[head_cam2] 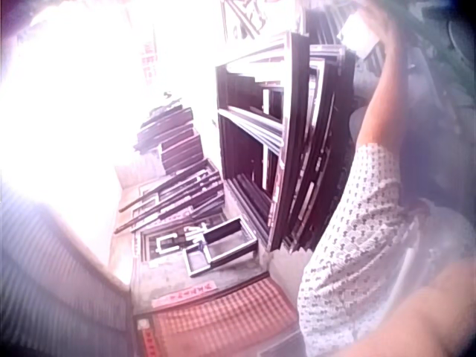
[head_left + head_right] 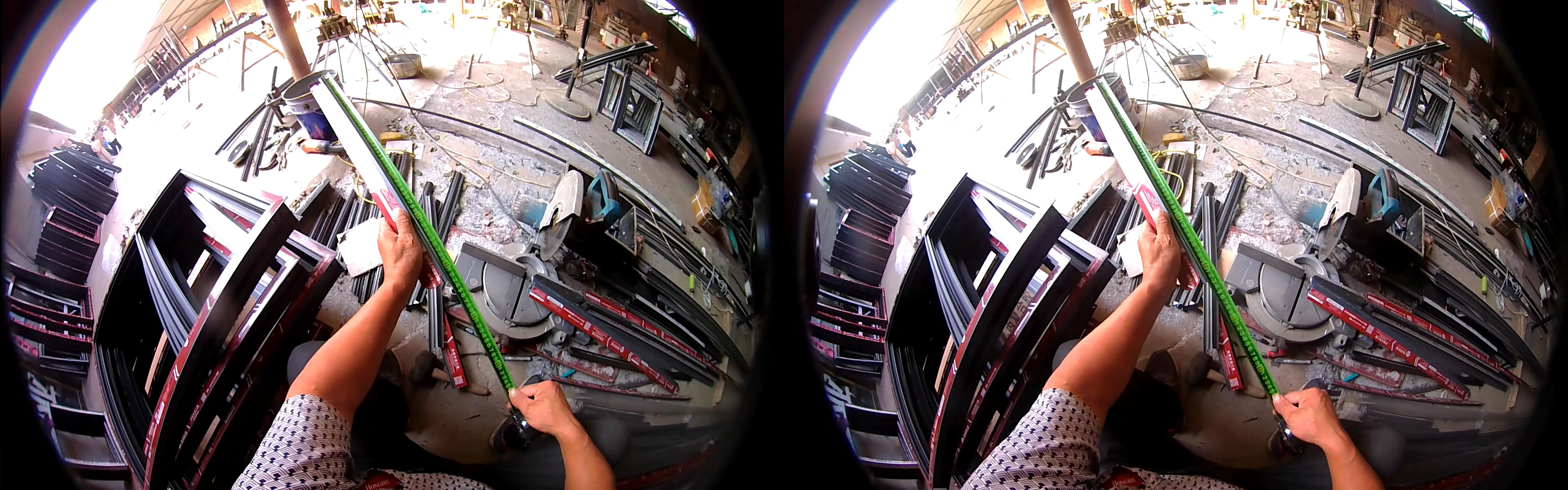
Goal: The person measures a long profile with a tape measure, marks a cut line with a pen, and then uses a miter saw to cut the profile. The cut piece is then placed with other profiles.
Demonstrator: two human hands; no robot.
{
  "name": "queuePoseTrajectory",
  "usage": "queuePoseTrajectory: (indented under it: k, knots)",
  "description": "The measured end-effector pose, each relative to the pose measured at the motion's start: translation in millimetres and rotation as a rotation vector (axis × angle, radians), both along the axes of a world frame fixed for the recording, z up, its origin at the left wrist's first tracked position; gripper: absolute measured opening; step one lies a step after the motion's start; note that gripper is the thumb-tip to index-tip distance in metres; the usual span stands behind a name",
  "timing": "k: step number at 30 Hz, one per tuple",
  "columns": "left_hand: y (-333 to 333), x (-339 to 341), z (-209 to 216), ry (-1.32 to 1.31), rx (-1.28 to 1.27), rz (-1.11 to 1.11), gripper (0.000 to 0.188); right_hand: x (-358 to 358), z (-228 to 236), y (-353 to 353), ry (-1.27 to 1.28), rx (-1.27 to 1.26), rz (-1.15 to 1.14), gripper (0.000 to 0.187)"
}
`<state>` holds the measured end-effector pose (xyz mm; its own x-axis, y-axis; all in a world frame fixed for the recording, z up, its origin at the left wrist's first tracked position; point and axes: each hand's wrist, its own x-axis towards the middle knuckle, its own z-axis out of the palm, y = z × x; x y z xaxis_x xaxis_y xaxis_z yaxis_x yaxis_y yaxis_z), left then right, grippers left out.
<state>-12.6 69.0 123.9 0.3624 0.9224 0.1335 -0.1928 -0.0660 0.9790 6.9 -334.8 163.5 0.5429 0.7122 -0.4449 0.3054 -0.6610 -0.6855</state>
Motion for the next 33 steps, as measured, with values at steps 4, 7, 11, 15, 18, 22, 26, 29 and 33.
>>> queuePoseTrajectory:
  k: [4, 7, 11, 15, 18, 22, 26, 29, 33]
  knots:
    - [-6, 0, 3, -0.054, -0.056, -0.034, 0.033, -1, 1, -3, 0.008, -0.004, -0.019, 0.035]
    - [-1, -3, -4, -0.046, 0.000, -0.022, 0.034, -2, 0, -2, 0.009, -0.009, -0.014, 0.035]
    - [-1, -4, -6, -0.036, 0.043, -0.018, 0.035, -2, 2, -2, -0.005, -0.031, -0.005, 0.035]
    - [-2, -8, 2, -0.005, 0.037, -0.012, 0.034, -3, 3, -2, 0.000, -0.037, -0.009, 0.035]
    - [-8, -12, 14, -0.022, 0.015, -0.025, 0.034, -5, 4, -2, -0.005, -0.039, -0.016, 0.035]
    - [-8, -11, 21, -0.045, -0.008, -0.030, 0.035, -3, 2, -3, -0.045, -0.012, -0.001, 0.035]
    - [-10, -12, 17, -0.033, -0.032, -0.051, 0.036, -4, 12, 1, -0.045, -0.027, -0.031, 0.035]
    - [-8, -15, 17, -0.047, -0.010, -0.036, 0.036, -5, 13, 4, -0.060, 0.003, -0.037, 0.036]
    - [-10, -11, 18, -0.074, -0.047, -0.034, 0.037, -3, 14, -1, -0.101, 0.025, -0.034, 0.040]
